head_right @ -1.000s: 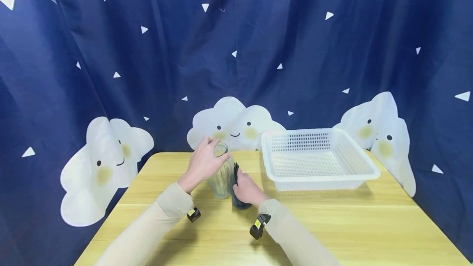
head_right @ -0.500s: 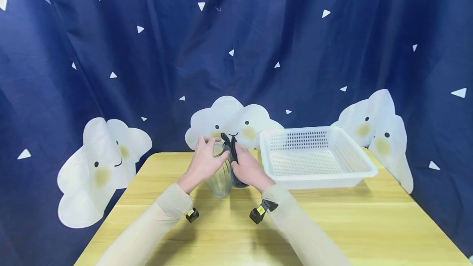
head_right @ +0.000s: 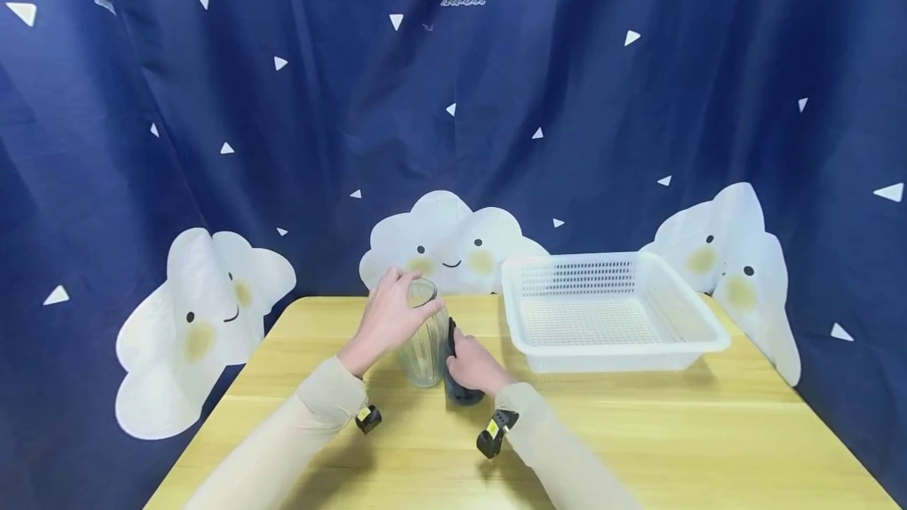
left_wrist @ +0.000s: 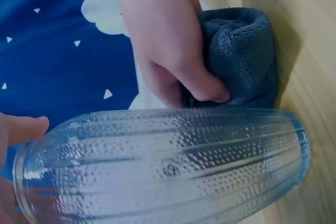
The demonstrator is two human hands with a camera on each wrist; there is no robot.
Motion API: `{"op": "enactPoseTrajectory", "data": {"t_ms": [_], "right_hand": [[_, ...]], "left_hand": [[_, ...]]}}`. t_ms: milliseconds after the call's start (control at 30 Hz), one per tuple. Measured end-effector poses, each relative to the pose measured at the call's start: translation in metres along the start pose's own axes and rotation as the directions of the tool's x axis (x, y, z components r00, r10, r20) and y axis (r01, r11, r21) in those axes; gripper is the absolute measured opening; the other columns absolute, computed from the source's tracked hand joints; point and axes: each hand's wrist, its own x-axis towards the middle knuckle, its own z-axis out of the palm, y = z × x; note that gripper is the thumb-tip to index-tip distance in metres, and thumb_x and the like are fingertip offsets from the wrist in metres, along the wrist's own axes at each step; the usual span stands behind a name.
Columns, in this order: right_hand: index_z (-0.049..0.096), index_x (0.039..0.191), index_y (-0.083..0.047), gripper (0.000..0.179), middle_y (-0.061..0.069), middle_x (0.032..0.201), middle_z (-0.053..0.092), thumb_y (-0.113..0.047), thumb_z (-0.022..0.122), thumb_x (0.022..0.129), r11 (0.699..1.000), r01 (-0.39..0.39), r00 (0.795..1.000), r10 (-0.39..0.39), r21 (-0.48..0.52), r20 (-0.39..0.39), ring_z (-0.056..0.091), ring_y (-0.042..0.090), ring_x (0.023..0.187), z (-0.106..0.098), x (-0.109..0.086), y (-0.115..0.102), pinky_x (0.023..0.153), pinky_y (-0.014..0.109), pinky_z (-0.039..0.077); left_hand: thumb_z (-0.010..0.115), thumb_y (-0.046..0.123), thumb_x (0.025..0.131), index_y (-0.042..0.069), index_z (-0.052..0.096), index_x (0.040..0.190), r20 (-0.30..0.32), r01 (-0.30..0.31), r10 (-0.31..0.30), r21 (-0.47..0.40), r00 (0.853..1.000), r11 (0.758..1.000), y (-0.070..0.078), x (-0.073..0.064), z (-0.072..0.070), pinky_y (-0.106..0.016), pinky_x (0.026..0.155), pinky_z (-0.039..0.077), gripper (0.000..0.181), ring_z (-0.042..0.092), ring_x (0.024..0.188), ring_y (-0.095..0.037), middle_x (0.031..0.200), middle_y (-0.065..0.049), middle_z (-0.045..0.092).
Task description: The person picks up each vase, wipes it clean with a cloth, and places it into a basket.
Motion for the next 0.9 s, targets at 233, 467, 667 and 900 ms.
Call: {"op": "enactPoseTrajectory", "data": {"t_ms": [233, 467, 667, 900], "right_hand": [[0.033, 0.153, 0.008, 0.064, 0.032, 0.134, 0.058, -0.004, 0.053, 0.093, 1.0, -0.013, 0.996, 0.014, 0.011, -0.09, 0.06, 0.039, 0.12, -0.031, -0.001, -0.014, 0.101, 0.05, 0.048], [0.029, 0.155, 0.005, 0.067, 0.034, 0.136, 0.054, -0.005, 0.053, 0.093, 1.0, 0.022, 0.974, -0.023, -0.008, -0.225, 0.055, 0.044, 0.124, -0.056, -0.002, -0.037, 0.101, 0.055, 0.047], [0.038, 0.149, 0.003, 0.059, 0.029, 0.124, 0.061, -0.005, 0.055, 0.093, 0.998, -0.009, 0.979, -0.004, -0.061, -0.202, 0.062, 0.039, 0.113, -0.042, -0.002, -0.031, 0.095, 0.053, 0.051], [0.033, 0.146, 0.017, 0.058, 0.036, 0.132, 0.056, -0.005, 0.052, 0.095, 0.997, -0.053, 0.998, 0.052, -0.05, -0.029, 0.055, 0.043, 0.127, -0.008, -0.002, -0.007, 0.106, 0.052, 0.045]], "left_hand": [[0.068, 0.04, 0.09, 0.008, 0.052, 0.146, 0.081, 0.028, -0.019, -0.112, 0.997, 0.993, 0.006, 0.002, -0.003, -0.046, 0.103, 0.045, 0.067, 0.049, 0.128, -0.03, 0.136, -0.008, 0.05], [0.065, 0.035, 0.086, 0.01, 0.054, 0.142, 0.071, 0.026, -0.016, -0.147, 0.997, 0.989, 0.005, 0.003, 0.001, -0.043, 0.105, 0.044, 0.063, 0.045, 0.128, -0.026, 0.137, -0.008, 0.044], [0.067, 0.047, 0.09, 0.016, 0.054, 0.142, 0.046, 0.013, -0.006, -0.153, 0.999, 0.988, 0.005, 0.003, 0.003, -0.045, 0.1, 0.046, 0.063, 0.045, 0.117, -0.027, 0.129, -0.011, 0.039], [0.065, 0.051, 0.092, 0.012, 0.052, 0.143, 0.016, -0.017, 0.019, -0.101, 1.0, 0.995, 0.0, 0.002, 0.012, -0.044, 0.1, 0.045, 0.066, 0.045, 0.119, -0.027, 0.128, -0.011, 0.041]]}}
